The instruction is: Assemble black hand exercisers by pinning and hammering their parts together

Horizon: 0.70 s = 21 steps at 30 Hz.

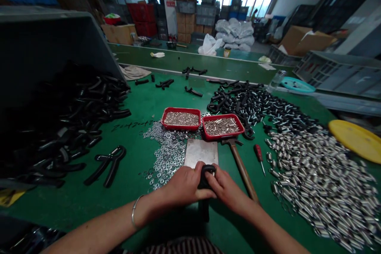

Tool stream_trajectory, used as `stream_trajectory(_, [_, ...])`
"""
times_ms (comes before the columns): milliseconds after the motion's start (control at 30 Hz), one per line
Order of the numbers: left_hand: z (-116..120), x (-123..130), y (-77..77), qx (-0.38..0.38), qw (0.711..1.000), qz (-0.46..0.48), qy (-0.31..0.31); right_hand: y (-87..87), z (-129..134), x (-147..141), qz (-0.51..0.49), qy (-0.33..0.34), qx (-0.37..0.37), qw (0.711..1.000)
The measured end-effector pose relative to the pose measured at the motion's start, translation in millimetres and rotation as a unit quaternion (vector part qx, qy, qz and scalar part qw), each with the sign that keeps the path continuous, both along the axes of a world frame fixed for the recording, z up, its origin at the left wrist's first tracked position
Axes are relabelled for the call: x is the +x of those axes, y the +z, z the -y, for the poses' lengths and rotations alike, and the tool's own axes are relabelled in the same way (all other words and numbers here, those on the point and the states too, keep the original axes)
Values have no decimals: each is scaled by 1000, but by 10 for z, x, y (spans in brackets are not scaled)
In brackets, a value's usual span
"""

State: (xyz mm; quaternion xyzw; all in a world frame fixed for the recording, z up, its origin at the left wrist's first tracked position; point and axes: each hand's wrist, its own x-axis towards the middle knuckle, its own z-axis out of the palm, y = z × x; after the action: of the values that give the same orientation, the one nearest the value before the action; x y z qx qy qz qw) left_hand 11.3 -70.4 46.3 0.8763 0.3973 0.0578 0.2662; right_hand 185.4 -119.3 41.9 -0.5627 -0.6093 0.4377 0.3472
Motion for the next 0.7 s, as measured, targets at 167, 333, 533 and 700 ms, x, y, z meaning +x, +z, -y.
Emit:
stream_trajectory(167, [-469,70,-91,35,999,-1,-40,-21,-398,232,138,30,30,990])
stream_trajectory(333, [-1105,149,-52,163,978,-56,-114,175,-1200,804,421,-37,138,895])
stream_trajectory(533, [-1685,675,187,287,950,-70,-96,52,-1739,945,528,-33,108,842])
stream_trajectory(700, [-2011,1148,5,272,948,-127,-105,-86,-1885,804,540,-33,100,835])
